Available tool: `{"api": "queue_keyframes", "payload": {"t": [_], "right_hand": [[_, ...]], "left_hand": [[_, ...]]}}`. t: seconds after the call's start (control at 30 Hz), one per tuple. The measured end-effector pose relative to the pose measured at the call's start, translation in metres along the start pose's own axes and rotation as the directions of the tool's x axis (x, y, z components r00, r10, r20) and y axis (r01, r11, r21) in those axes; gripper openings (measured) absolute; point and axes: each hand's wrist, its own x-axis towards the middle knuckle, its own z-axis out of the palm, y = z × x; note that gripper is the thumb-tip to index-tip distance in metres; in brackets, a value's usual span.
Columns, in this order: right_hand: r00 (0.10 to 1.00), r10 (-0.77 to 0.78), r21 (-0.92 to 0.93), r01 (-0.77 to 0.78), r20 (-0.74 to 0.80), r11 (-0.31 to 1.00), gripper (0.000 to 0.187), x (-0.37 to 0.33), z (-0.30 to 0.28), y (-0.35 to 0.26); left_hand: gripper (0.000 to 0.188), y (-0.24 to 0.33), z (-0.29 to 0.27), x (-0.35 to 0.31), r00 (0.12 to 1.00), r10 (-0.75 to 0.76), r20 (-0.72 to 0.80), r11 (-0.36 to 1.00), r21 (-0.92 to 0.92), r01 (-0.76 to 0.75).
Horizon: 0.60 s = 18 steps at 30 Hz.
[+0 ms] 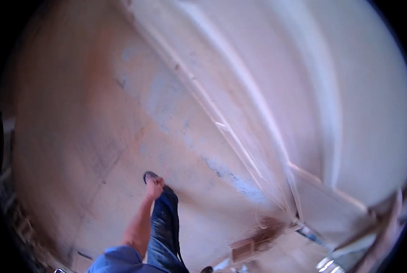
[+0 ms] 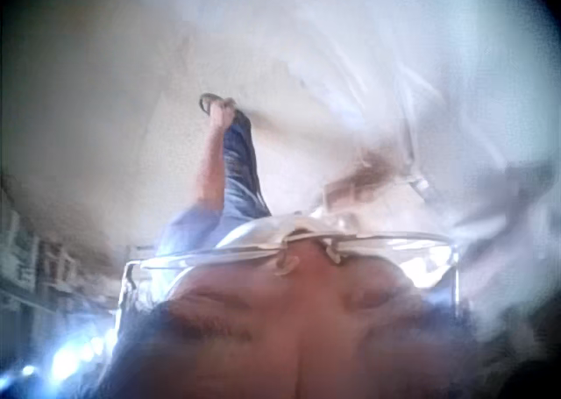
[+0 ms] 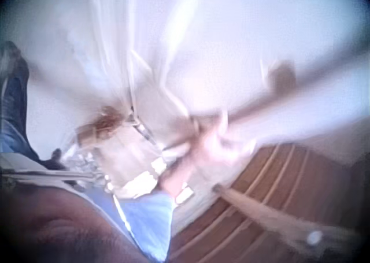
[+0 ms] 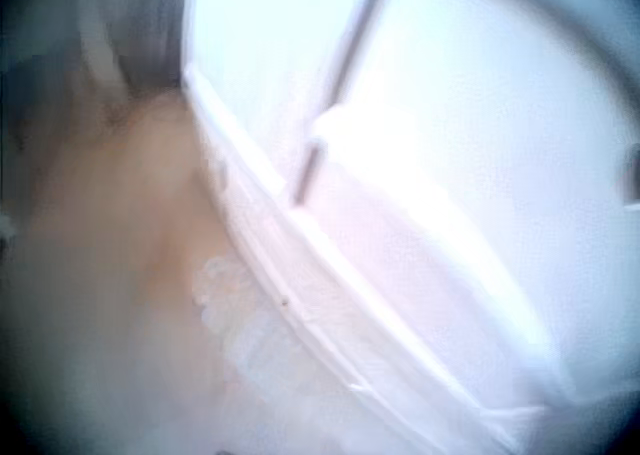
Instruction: The person assembles wooden cabinet doors by fitting panels into frames, marking alignment with a pencil, and using a handheld router to shape edges. The person moves between a workbench and a larger cabinet structure, handling multiple door panels and tools.
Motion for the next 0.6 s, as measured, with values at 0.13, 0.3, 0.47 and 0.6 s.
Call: {"api": "queue_keyframes", "payload": {"t": [0.13, 0.3, 0.47, 0.6], "right_hand": [[0.972, -0.216, 0.052, 0.221, -0.09, 0.974, 0.062, -0.006, -0.026, 0.081], [0.774, -0.596, 0.703, 0.546, -0.214, 0.457, 0.062, -0.149, -0.016, 0.094], [0.451, -0.638, 0.697, 0.047, 0.625, 0.716, 0.043, -0.445, -0.014, 0.268], [0.544, -0.317, 0.561, -0.369, 0.777, 0.741, 0.026, -0.567, -0.098, 0.44]], "left_hand": [[0.022, 0.141, 0.009, -0.117, 0.985, 0.003, 0.171, 0.939, -0.341, 0.056], [0.019, 0.283, 0.022, -0.261, 0.959, 0.181, 0.22, 0.983, -0.069, -0.17], [0.018, 0.312, 0.126, -0.434, 0.855, 0.261, 0.447, 0.956, 0.005, -0.294], [0.016, 0.307, 0.288, -0.57, 0.633, 0.31, 0.71, 0.783, 0.187, -0.593]]}}
